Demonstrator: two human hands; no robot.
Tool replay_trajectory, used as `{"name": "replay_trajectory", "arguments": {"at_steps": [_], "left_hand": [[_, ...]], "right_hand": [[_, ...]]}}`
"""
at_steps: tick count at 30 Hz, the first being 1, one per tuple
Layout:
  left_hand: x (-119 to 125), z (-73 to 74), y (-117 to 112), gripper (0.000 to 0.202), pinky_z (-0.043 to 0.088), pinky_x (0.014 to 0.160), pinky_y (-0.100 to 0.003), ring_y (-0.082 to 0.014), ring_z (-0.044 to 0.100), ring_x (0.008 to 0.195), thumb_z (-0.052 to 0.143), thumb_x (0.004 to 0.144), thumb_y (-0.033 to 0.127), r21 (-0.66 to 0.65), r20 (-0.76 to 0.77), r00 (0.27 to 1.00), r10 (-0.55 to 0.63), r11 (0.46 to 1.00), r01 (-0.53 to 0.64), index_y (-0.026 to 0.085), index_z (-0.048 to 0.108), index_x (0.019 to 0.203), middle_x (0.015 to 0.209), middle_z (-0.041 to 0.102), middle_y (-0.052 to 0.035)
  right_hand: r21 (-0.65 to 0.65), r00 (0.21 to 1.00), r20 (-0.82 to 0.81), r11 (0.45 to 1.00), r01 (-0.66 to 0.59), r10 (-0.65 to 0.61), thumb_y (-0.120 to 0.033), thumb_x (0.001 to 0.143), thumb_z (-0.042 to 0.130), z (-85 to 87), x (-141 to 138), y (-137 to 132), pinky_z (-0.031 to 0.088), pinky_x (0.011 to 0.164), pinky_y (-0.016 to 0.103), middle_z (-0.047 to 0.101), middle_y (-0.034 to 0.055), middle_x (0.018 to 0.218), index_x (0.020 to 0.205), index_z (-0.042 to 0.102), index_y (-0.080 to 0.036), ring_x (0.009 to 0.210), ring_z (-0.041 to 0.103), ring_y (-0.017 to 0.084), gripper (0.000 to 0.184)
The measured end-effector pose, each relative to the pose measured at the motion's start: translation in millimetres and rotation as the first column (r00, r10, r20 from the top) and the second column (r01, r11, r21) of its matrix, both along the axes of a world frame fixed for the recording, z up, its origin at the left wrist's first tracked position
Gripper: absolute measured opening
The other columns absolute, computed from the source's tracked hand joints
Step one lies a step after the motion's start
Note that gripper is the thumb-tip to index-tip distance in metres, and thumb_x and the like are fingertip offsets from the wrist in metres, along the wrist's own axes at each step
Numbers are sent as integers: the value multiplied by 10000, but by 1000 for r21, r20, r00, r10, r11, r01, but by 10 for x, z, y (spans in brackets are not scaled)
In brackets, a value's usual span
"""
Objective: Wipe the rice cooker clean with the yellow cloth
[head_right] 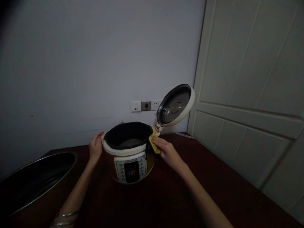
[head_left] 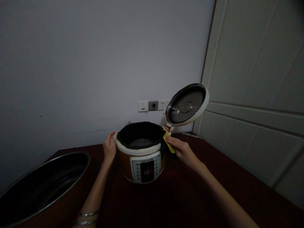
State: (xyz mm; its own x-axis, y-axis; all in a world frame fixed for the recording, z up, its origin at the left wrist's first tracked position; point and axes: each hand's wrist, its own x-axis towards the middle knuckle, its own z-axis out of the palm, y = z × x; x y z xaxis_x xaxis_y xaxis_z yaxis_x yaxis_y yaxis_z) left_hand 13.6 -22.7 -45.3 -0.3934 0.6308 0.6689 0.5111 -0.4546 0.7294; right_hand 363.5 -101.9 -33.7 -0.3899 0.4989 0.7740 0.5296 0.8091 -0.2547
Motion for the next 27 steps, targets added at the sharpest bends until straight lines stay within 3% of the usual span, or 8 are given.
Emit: {"name": "replay_trajectory", "arguments": {"at_steps": [6, 13, 18, 22, 25, 27], "left_hand": [[-10, -2, 8, 416, 432, 920, -373, -239, 598, 1008, 330, 811, 301, -1, 7, 1000, -15, 1000, 15, 123, 636, 1028, 1047, 668, -120], [-21, -6, 20, 393, 422, 943, -367, -230, 590, 1032, 343, 796, 286, 0, 40, 998, -50, 999, 51, 141, 644, 1002, 1039, 671, -94], [-21, -5, 33, 393, 422, 949, -371, -234, 592, 1030, 344, 783, 283, 1, 43, 998, -55, 998, 55, 141, 647, 987, 1035, 675, -96], [-29, 6, 26, 400, 426, 946, -380, -242, 593, 1033, 342, 783, 283, -5, 26, 998, -51, 999, 51, 126, 646, 992, 1038, 673, -113], [-39, 4, 26, 384, 420, 956, -372, -231, 590, 1045, 348, 784, 269, -3, 18, 998, -58, 998, 58, 144, 647, 990, 1041, 674, -98], [-44, -4, 33, 380, 418, 961, -373, -229, 590, 1047, 351, 785, 269, -10, 22, 998, -58, 998, 58, 147, 649, 987, 1046, 675, -99]], "right_hand": [[-84, 997, -16, 993, 80, -82, -36, 779, 465, 116, 9, 211, 428, 1011, 395, 629, 68, 1201, 1176, 639, -207, 1137, 574, 217, 466], [-86, 986, -89, 987, 137, -144, -51, 780, 443, 40, -88, 52, 467, 960, 407, 640, 82, 1174, 1150, 654, -178, 1082, 610, 228, 444], [-93, 992, -114, 995, 38, -49, -50, 797, 435, -1, -164, -207, 438, 1000, 416, 617, 60, 1214, 1182, 632, -221, 1139, 574, 216, 465], [-212, 981, -192, 974, -77, 35, -125, 844, 457, 76, -220, -392, 423, 1012, 401, 615, 35, 1224, 1182, 629, -263, 1147, 566, 199, 403], [-342, 917, -400, 928, -145, -5, -283, 836, 555, 146, -304, -509, 466, 948, 388, 665, 55, 1142, 1096, 686, -235, 1068, 609, 227, 296], [-441, 832, -554, 860, -256, -37, -390, 769, 639, 171, -383, -575, 526, 821, 358, 701, 72, 1049, 1053, 707, -203, 957, 649, 245, 346]]}}
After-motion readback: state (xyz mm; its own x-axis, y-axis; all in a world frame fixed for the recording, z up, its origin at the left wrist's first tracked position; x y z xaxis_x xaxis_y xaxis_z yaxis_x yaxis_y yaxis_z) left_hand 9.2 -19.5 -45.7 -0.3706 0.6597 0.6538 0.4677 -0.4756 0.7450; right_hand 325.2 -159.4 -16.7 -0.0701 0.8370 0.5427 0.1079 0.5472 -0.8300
